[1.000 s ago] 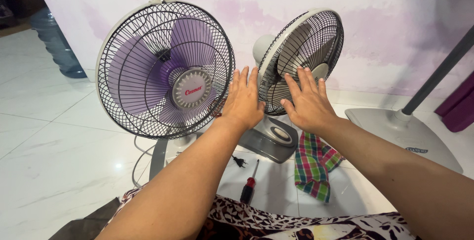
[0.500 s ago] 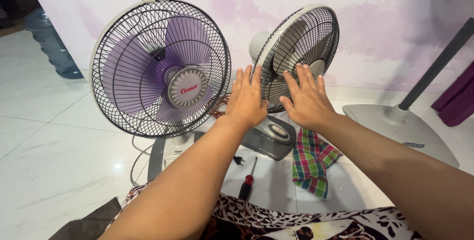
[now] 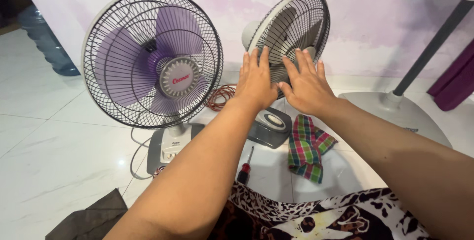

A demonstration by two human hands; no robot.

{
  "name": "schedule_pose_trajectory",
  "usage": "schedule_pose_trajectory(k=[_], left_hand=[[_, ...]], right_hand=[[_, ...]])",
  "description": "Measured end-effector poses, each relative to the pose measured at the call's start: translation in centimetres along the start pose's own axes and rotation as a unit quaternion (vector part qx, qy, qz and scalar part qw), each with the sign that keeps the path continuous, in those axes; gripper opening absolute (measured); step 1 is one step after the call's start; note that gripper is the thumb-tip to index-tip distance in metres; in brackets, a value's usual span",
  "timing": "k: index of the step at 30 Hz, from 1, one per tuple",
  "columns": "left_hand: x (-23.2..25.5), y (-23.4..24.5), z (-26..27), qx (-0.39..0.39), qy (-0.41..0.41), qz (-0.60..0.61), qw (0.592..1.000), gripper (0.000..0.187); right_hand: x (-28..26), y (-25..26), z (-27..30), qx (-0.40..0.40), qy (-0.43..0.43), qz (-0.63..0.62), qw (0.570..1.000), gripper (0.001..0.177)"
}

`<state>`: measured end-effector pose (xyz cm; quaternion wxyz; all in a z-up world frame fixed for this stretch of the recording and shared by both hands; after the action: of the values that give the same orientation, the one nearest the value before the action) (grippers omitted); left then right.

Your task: The person disassembles two electric fans by removing the front grills, blades, and rear grills, then reassembles them. They use a screwdriver to loosen screws and handle the components by hand.

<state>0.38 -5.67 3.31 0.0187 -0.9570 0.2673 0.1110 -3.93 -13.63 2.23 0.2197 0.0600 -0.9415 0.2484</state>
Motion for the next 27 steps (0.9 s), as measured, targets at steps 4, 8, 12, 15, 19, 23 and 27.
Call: schedule_pose_trajectory(k=[4, 8, 12, 15, 19, 23, 27], left_hand=[[1.9, -0.1, -0.4, 0.007, 0.063, -0.001, 0.998, 0.078], [4.6, -0.8, -0.3, 0.009, 0.077, -0.068, 0.995, 0.079], [7.2, -2.2, -0.3, 0.052, 0.111, -0.195, 0.973, 0.093], [8.3, -3.3, 0.5, 0.111, 0.076, -0.16, 0.978, 0.095], [8.1, -4.9, 2.9, 0.094, 0.036, -0.044, 0.994, 0.097], [7.5, -5.2, 6.3, 0.08, -0.038, 0.009, 0.996, 0.095], [8.1, -5.0, 7.6, 0.094, -0.075, 0.023, 0.993, 0.089]], right_hand=[[-0.9, -1.1, 0.5, -0.029, -0.027, -0.034, 0.999, 0.101], [-1.5, -2.4, 1.0, -0.022, -0.036, -0.042, 0.998, 0.109], [-1.4, -3.6, 2.0, -0.014, -0.058, 0.016, 0.998, 0.103], [-1.5, -4.2, 3.2, -0.018, 0.011, -0.006, 1.0, 0.1], [-1.9, -5.3, 3.7, -0.012, 0.007, 0.018, 1.0, 0.098], [-2.4, -5.3, 4.2, -0.035, 0.045, 0.01, 0.998, 0.094], [-2.6, -4.9, 4.5, -0.036, 0.021, -0.012, 0.999, 0.094]])
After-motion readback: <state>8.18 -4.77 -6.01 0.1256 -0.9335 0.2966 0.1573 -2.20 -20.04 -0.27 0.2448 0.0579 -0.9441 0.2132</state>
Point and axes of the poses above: each hand's wrist, its own z-axis away from the middle knuckle, its own y-axis out of the back of the hand, x = y × z, the point moved 1 cm from there along -z, towards the middle knuckle, and after that the axes turned 4 degrees about x, right-handed, at the moved point
